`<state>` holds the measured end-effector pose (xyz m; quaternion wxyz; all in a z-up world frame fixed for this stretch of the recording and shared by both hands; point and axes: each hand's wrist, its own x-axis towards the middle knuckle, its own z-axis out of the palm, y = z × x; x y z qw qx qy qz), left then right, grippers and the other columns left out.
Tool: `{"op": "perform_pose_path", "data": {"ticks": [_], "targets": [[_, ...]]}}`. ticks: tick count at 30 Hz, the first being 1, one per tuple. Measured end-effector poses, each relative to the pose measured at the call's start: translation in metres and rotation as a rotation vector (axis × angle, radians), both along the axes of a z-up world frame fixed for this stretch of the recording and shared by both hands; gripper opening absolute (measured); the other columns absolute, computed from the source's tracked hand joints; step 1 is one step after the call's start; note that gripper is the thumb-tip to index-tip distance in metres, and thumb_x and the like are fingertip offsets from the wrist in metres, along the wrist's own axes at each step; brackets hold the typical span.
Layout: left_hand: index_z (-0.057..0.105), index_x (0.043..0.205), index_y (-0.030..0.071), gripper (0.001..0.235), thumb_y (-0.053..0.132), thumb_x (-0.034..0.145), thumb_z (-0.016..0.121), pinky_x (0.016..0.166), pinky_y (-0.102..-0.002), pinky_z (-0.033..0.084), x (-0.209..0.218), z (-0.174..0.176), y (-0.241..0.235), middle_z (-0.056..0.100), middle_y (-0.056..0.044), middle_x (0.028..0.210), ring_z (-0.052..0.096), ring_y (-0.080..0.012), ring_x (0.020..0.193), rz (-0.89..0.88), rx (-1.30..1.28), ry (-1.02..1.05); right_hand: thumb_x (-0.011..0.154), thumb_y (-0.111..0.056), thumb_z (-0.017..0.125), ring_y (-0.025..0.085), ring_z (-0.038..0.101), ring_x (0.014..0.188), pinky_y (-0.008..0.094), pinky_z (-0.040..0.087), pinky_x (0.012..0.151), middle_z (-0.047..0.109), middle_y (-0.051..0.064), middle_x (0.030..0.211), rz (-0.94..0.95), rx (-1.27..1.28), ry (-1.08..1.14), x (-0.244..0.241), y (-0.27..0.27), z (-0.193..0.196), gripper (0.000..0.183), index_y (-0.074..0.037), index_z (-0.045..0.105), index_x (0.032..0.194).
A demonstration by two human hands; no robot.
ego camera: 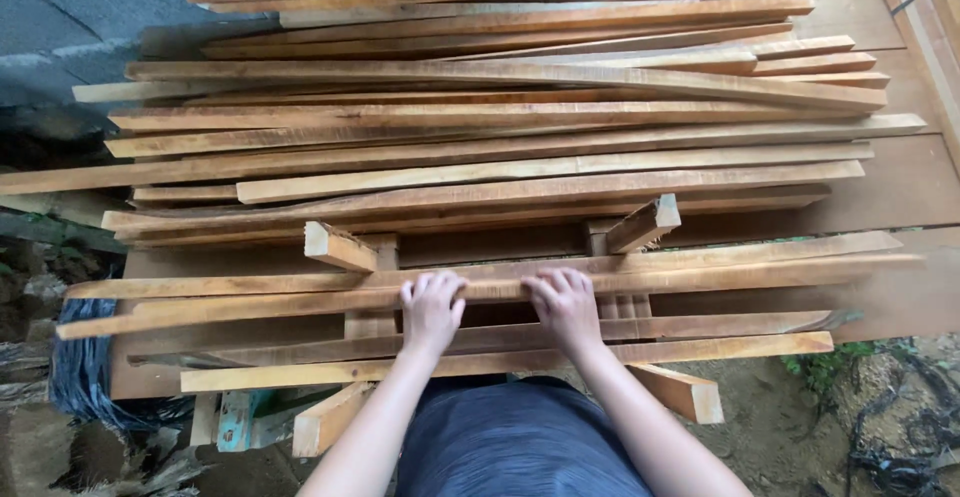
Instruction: The person picks up thin wooden planks from a pile and places them onto a wooden rack. They align the planks carefully and use black straps to secure the stack in place.
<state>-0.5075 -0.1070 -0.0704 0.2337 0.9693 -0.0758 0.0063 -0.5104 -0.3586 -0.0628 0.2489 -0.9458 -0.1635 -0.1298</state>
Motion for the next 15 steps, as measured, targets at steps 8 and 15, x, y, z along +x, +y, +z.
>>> {"op": "perform_pose_path", "data": {"ticks": [8, 15], "targets": [[0.072, 0.109, 0.016, 0.019, 0.025, 0.093, 0.07, 0.105, -0.045, 0.038, -0.005, -0.016, 0.0, 0.068, -0.001, 0.115, 0.059, -0.023, 0.116, 0.018, -0.079, -0.096, 0.089, -0.017, 0.072, 0.028, 0.062, 0.111, 0.044, 0.046, 0.098, 0.069, 0.004, 0.114, -0.053, 0.023, -0.13, 0.004, -0.001, -0.006, 0.026, -0.015, 0.071, 0.114], [0.047, 0.145, 0.005, 0.1, 0.048, 0.064, 0.088, 0.111, -0.053, 0.026, -0.076, 0.008, -0.002, 0.051, -0.015, 0.145, 0.041, -0.0349, 0.138, -0.184, 0.106, 0.191, 0.085, -0.039, 0.074, 0.032, 0.062, 0.104, 0.044, 0.048, 0.091, 0.069, 0.01, 0.113, 0.176, -0.027, 0.209, -0.049, -0.007, -0.014, 0.044, -0.009, 0.07, 0.117]]}}
